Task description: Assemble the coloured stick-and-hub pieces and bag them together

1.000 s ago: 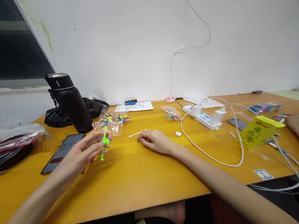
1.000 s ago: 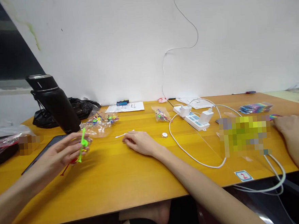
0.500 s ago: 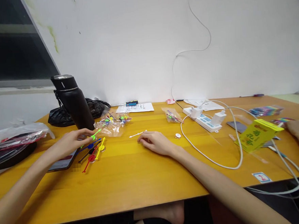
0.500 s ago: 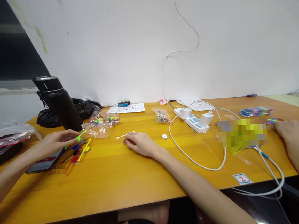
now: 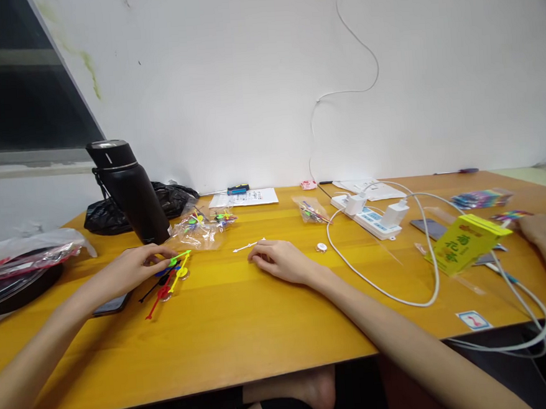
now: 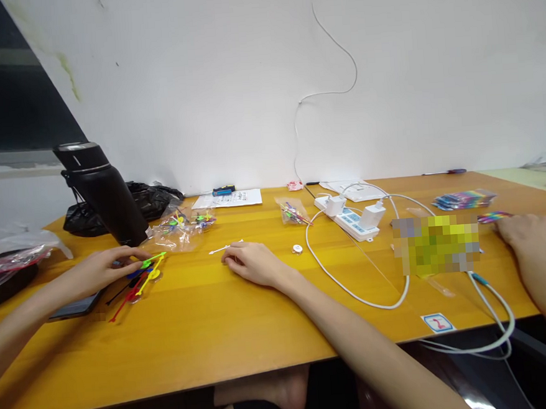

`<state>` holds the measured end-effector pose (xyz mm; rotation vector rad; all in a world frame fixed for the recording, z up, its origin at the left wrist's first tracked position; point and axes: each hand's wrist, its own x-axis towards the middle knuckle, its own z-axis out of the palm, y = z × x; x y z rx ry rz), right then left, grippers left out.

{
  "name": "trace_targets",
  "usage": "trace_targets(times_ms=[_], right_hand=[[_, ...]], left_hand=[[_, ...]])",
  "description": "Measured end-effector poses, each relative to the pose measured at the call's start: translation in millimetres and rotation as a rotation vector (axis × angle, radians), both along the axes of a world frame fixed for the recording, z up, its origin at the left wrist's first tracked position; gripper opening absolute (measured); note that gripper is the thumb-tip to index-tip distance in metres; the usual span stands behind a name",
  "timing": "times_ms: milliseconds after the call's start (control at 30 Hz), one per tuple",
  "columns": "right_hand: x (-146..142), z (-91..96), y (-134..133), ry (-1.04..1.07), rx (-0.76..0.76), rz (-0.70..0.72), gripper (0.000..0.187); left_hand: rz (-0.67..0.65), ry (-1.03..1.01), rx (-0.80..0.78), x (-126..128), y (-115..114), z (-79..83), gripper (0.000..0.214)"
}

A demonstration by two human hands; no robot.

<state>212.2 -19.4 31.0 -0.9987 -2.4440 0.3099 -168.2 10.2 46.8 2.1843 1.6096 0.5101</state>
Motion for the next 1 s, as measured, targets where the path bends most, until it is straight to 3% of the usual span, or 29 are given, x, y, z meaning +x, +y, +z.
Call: trace_targets(times_ms=[233,367,433,567,667,767,867,1000], right_hand=[[1.4,0.2,0.1,-0.003,0.006,-0.005,0.019],[0.3,0.0,0.1,-0.007,0.006,-0.011,0.019],[-0.4,-0.4,0.5,-0.012,0.004,-0.022,0.019],[0.4,-2.1,2.7,-0.016,-0.005,-0.029,0.018],[3.0,-3.9,5.4,-0.029,-0.014,-0.041,0.016],[5.9,-4.1,7.8,-0.054,-0.044,-0.069,0.015],[12.0,1.9,9.8,-0.110,-0.053,-0.118,0.018],[38.2,19.2,12.6,-0.230,0.039,-0.430,0.006]], left_hand=[[0.059,0.027,0.163,23.3,-18.3,16.7,0.041],[-0.027,-0.100,0.195,68.1,-22.3,38.5,0.039],[-0.099,-0.159,0.181,98.1,-18.8,41.8,0.035],[-0.279,-0.169,0.205,154.7,-11.8,17.8,0.029],[-0.262,-0.280,0.215,180.5,-17.3,-11.5,0.027],[-0.340,-0.289,0.152,185.6,-26.0,-27.0,0.024],[-0.352,-0.298,0.112,177.9,-27.8,-27.8,0.025],[-0.364,-0.300,0.092,170.6,-23.2,-26.3,0.025]])
